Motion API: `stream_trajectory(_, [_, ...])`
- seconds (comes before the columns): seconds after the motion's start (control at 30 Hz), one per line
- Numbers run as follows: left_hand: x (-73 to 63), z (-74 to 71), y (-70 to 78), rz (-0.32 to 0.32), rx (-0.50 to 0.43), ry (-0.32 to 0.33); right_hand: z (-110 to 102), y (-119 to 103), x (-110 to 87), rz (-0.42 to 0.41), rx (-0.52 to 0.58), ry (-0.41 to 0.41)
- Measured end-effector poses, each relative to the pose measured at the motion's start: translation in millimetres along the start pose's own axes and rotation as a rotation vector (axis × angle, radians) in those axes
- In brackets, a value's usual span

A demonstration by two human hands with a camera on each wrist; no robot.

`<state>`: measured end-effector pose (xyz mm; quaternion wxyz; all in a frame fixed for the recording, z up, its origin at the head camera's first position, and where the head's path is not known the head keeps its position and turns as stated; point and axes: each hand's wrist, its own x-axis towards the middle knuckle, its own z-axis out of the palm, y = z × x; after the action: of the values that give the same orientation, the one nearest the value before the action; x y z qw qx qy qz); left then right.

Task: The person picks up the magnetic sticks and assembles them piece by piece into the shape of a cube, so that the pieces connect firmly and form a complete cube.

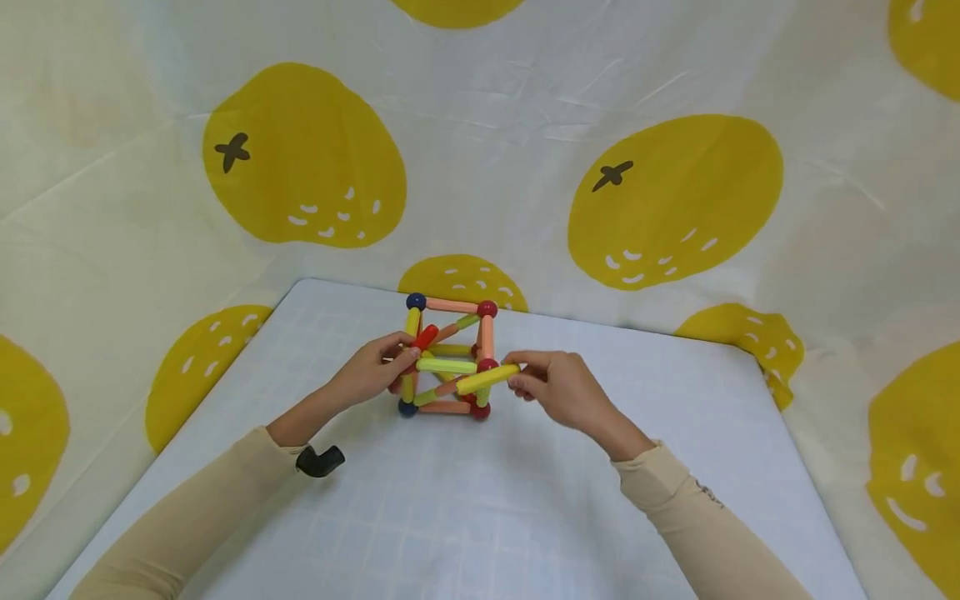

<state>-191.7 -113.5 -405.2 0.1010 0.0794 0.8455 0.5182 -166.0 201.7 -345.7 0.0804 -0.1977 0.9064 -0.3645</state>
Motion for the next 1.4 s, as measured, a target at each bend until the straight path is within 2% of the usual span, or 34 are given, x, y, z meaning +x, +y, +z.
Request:
stream_trajectory(0.27, [4.6,3.8,-2.3,0.034,-0.014,-0.007,-23.6,-4.5,51.8,-0.011,-0.042,0.095])
stream_trajectory(0.5, [7.5,6.6,-1.9,0.034,-0.025,-0.018,-27.9,-6.5,78.2,-0.029,-0.099,0.107])
stream_trajectory(0.9, [4.9,5.4,-1.6,0.041,-0.034,-0.004,-26.0,-20.1,93.7,-0.134,-0.229,0.101])
stream_trajectory(1.4, [1.8,3.0,-6.1,0.02,-0.026,0.022,-19.4,-30.2,104.1,-0.215,-0.26,0.072])
